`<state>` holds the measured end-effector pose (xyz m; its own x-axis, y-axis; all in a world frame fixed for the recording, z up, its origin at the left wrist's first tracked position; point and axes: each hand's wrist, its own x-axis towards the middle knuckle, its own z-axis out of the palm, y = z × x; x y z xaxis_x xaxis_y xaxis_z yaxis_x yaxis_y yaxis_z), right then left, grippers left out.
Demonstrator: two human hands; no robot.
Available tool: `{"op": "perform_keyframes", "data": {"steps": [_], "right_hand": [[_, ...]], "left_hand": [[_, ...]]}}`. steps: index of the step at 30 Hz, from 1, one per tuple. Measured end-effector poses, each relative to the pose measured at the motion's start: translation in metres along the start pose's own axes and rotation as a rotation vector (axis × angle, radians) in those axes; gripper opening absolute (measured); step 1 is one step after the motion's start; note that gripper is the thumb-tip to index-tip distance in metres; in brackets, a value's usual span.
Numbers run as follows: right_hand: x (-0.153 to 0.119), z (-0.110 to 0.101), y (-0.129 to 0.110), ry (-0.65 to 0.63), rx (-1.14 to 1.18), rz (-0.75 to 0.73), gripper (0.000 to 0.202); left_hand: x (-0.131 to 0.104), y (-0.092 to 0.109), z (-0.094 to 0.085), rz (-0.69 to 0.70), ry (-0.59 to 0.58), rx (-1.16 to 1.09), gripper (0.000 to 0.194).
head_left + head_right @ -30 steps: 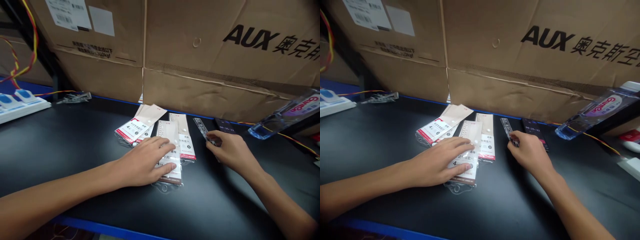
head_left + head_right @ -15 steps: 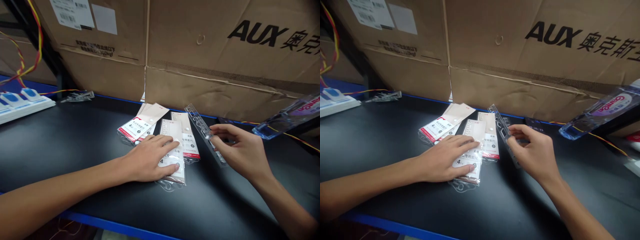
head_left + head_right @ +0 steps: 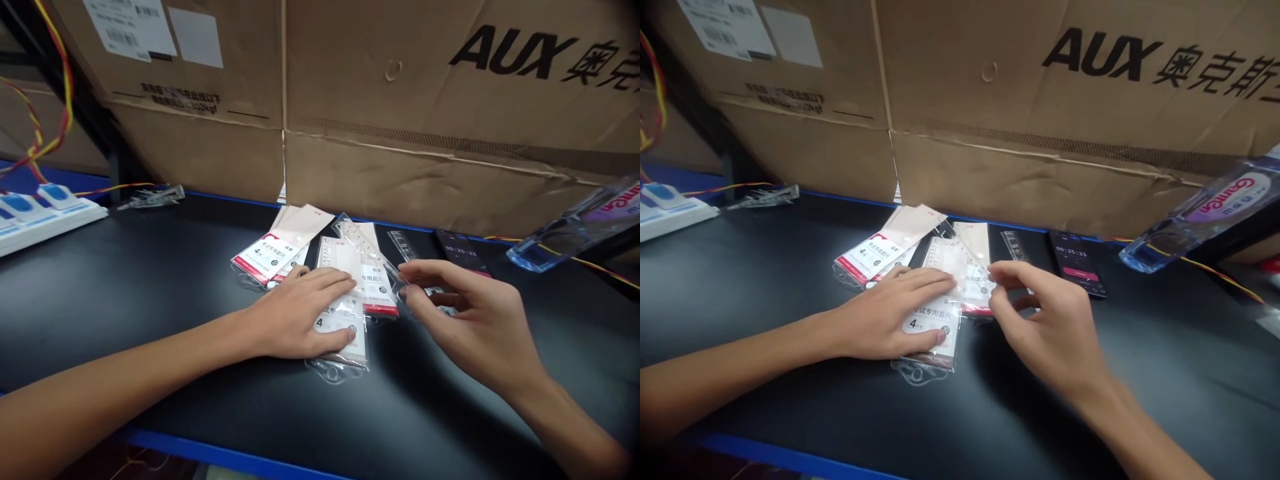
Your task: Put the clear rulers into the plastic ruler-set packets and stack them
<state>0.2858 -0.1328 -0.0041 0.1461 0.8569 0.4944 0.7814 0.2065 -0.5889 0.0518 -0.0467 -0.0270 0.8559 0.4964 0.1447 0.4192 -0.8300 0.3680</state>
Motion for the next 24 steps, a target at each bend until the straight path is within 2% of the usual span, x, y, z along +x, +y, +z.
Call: {"op": "perform_keyframes", "data": {"steps": [9, 14, 19, 22, 24], "right_hand": [[-0.001, -0.001, -0.005, 0.052, 0.012, -0.06, 0.017], [0.003, 0.0, 0.001, 0.034, 0.036, 0.031, 0.016], [0.004, 0.0, 0.004, -0.003, 0.072, 0.08, 0.016], [0.006, 0.001, 0.005, -0.031, 0.194, 0.197, 0.019], [0.009, 0.002, 0.008, -0.05, 0.334, 0.295, 0.02]], "left_hand": [[0.007, -0.001, 0.008, 0.062, 0.078, 0.023, 0.062], [0.007, -0.003, 0.011, 0.058, 0.113, 0.008, 0.058], [0.005, -0.005, 0.011, 0.032, 0.098, -0.018, 0.06], [0.003, -0.004, 0.009, 0.023, 0.067, -0.069, 0.066], [0.002, -0.004, 0.003, 0.038, 0.12, -0.142, 0.072]]}}
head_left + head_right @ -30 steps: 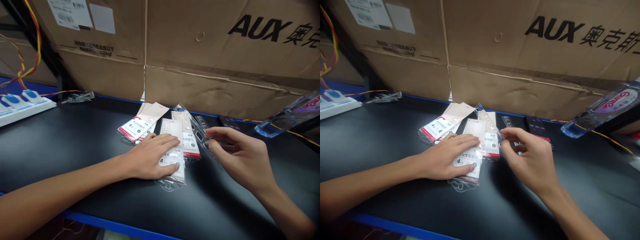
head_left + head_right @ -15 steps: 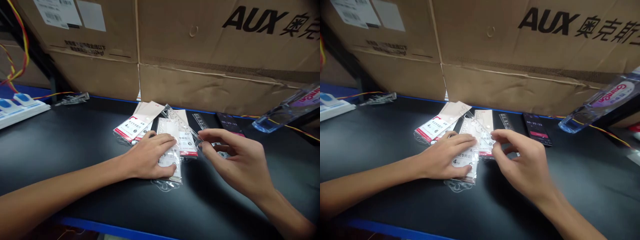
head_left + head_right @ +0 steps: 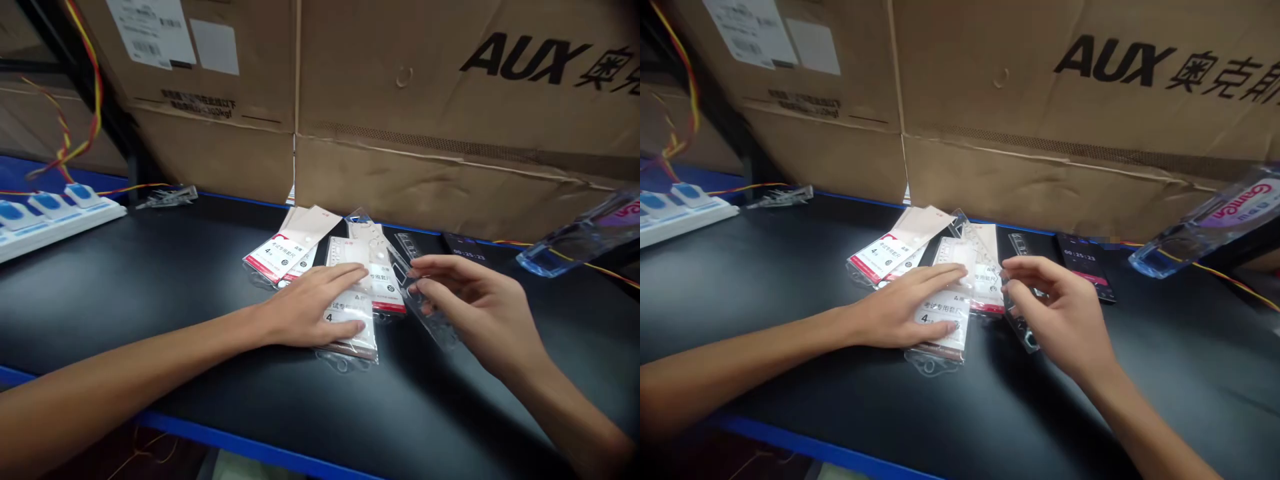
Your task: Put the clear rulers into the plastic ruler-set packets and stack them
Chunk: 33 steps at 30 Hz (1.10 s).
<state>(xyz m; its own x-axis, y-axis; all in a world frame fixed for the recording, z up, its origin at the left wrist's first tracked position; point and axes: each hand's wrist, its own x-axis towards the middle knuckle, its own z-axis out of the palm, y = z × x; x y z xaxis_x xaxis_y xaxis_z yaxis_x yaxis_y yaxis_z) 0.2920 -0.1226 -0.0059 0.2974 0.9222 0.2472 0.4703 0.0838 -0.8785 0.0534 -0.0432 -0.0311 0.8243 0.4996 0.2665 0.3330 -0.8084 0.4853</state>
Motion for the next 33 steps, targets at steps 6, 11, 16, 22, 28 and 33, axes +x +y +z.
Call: {"op": "perform_keyframes", "data": {"steps": [6, 11, 16, 22, 28, 33], "right_hand": [[0.005, 0.007, 0.007, -0.074, 0.172, 0.157, 0.023], [-0.008, 0.012, 0.006, -0.361, 0.064, 0.157, 0.018], [-0.019, 0.013, 0.002, -0.609, -0.08, 0.049, 0.017], [-0.027, 0.01, -0.008, -0.788, -0.15, -0.008, 0.025], [-0.035, 0.009, -0.018, -0.863, -0.202, -0.099, 0.042], [-0.035, 0.011, -0.013, -0.734, -0.275, -0.152, 0.039]], "left_hand": [[0.005, -0.026, -0.04, -0.055, 0.336, 0.075, 0.035], [0.004, -0.069, -0.054, -0.408, 0.188, 0.304, 0.054], [0.003, -0.073, -0.044, -0.377, 0.167, 0.245, 0.039], [0.006, -0.06, -0.045, -0.159, 0.387, 0.146, 0.022], [0.008, -0.033, -0.047, -0.214, 0.508, -0.174, 0.016], [0.008, -0.013, -0.052, -0.183, 0.607, -0.296, 0.013]]}}
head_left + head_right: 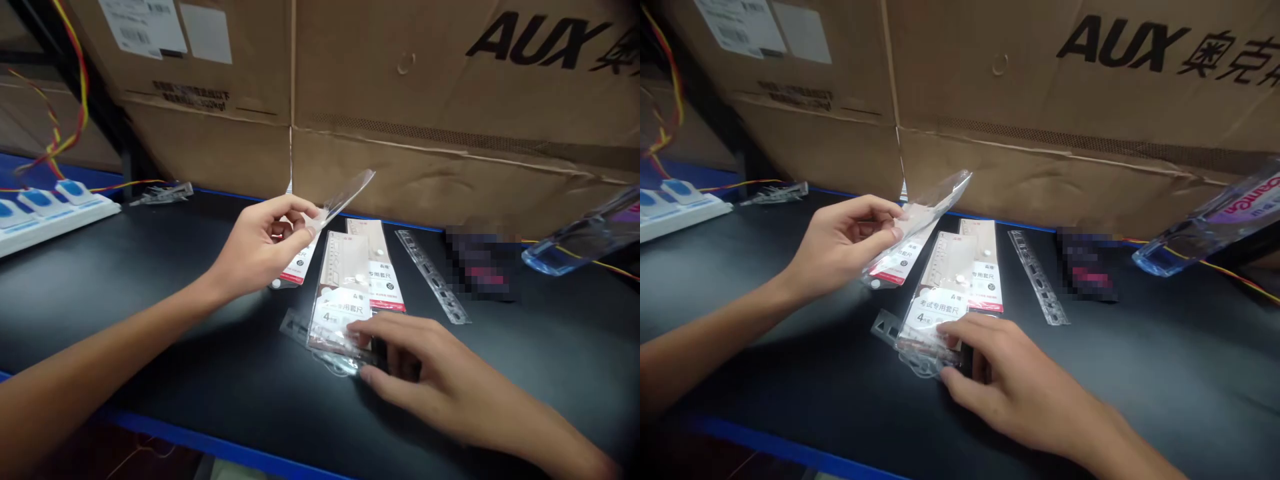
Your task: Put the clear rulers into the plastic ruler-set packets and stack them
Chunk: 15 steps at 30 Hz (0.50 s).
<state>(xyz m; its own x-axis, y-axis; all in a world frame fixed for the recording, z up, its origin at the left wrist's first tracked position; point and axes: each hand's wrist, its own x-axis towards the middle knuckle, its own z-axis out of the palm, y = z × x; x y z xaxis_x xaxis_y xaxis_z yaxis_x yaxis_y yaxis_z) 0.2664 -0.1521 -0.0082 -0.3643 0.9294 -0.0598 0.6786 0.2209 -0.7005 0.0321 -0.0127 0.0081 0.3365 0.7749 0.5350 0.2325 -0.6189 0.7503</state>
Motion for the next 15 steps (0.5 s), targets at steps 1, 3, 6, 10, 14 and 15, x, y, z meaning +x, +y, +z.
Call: {"op": "perform_keyframes", "data": {"steps": [1, 3, 6, 10, 14, 15], "right_hand": [[0.001, -0.001, 0.002, 0.031, -0.004, 0.008, 0.042], [0.001, -0.005, 0.005, 0.072, 0.032, 0.036, 0.048], [-0.001, -0.018, 0.005, 0.111, 0.202, 0.111, 0.052], [-0.005, -0.038, 0.003, 0.234, 0.429, 0.181, 0.042], [0.0, -0.043, 0.004, 0.478, 0.533, 0.207, 0.04], [0.003, -0.041, 0.004, 0.505, 0.549, 0.21, 0.041]], "left_hand": [[0.0, 0.003, -0.001, 0.006, 0.02, -0.007, 0.013], [-0.002, 0.01, -0.002, 0.004, 0.049, 0.001, 0.012], [-0.006, 0.017, -0.003, -0.02, 0.048, 0.068, 0.012], [-0.018, 0.017, 0.004, -0.003, -0.101, 0.174, 0.011], [-0.032, 0.01, 0.016, 0.085, -0.475, 0.317, 0.019], [-0.034, 0.009, 0.018, 0.1, -0.567, 0.344, 0.02]]}}
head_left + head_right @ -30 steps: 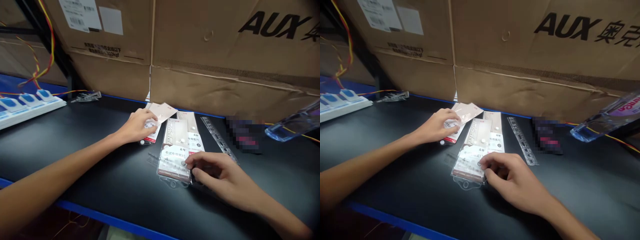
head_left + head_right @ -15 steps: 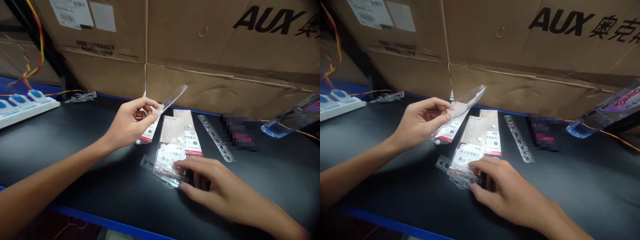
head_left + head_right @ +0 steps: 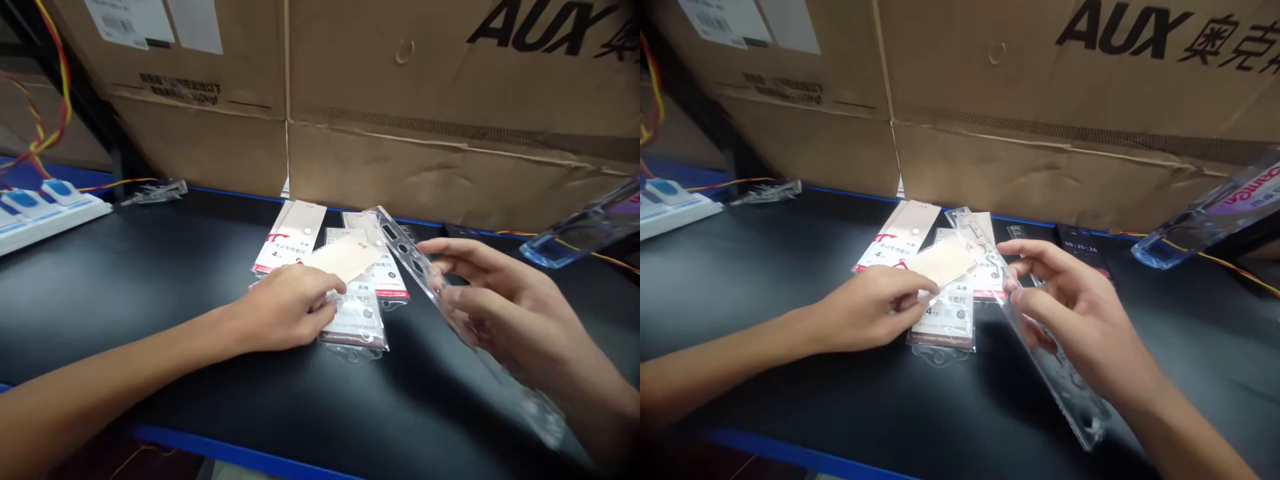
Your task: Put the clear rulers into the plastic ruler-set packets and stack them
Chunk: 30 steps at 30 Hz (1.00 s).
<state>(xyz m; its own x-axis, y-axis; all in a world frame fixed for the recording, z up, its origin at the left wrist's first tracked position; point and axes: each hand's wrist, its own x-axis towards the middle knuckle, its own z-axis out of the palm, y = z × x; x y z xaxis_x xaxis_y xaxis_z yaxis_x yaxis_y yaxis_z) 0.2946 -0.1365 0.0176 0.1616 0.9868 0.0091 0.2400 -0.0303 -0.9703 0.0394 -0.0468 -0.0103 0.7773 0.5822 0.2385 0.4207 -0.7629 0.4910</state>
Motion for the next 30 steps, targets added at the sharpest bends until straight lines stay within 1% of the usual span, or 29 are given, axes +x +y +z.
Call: {"op": "perform_keyframes", "data": {"steps": [2, 3, 5, 7, 9, 11, 13, 15, 17, 19, 21, 24, 27, 30], "right_hand": [[0.004, 0.007, 0.005, 0.004, 0.02, 0.001, 0.042], [0.005, 0.01, 0.008, -0.006, 0.019, 0.007, 0.042], [0.007, 0.015, 0.014, -0.038, 0.004, 0.014, 0.039], [0.008, 0.017, 0.019, -0.093, 0.003, 0.051, 0.039], [0.007, 0.017, 0.021, -0.178, 0.041, 0.128, 0.048], [0.005, 0.016, 0.02, -0.252, 0.116, 0.211, 0.065], [0.002, 0.016, 0.018, -0.287, 0.188, 0.27, 0.085], [-0.001, 0.015, 0.017, -0.318, 0.218, 0.29, 0.102], [-0.004, 0.014, 0.017, -0.374, 0.208, 0.269, 0.115], [-0.008, 0.013, 0.019, -0.426, 0.175, 0.241, 0.125], [-0.011, 0.014, 0.021, -0.461, 0.144, 0.232, 0.131], [-0.015, 0.017, 0.021, -0.487, 0.116, 0.24, 0.131], [-0.017, 0.018, 0.019, -0.501, 0.106, 0.222, 0.127], [-0.017, 0.016, 0.016, -0.53, 0.112, 0.184, 0.117]], "left_hand": [[-0.001, 0.001, 0.001, 0.029, -0.145, 0.027, 0.023], [-0.001, 0.001, 0.0, 0.038, -0.19, 0.022, 0.025], [0.0, 0.001, -0.003, 0.053, -0.237, 0.002, 0.03], [0.0, -0.002, -0.005, 0.066, -0.253, 0.018, 0.035], [0.0, -0.006, -0.004, 0.071, -0.238, 0.063, 0.036], [0.001, -0.011, -0.003, 0.067, -0.192, 0.098, 0.033], [0.003, -0.014, -0.002, 0.024, -0.122, 0.124, 0.034], [0.004, -0.016, -0.003, -0.073, -0.071, 0.149, 0.046], [0.005, -0.017, -0.005, -0.174, -0.06, 0.167, 0.057], [0.006, -0.018, -0.006, -0.225, -0.054, 0.175, 0.061], [0.006, -0.019, -0.006, -0.234, -0.033, 0.179, 0.062], [0.006, -0.018, -0.007, -0.227, -0.004, 0.185, 0.062], [0.008, -0.017, -0.012, -0.266, 0.045, 0.214, 0.058], [0.011, -0.02, -0.019, -0.311, 0.124, 0.226, 0.052]]}}
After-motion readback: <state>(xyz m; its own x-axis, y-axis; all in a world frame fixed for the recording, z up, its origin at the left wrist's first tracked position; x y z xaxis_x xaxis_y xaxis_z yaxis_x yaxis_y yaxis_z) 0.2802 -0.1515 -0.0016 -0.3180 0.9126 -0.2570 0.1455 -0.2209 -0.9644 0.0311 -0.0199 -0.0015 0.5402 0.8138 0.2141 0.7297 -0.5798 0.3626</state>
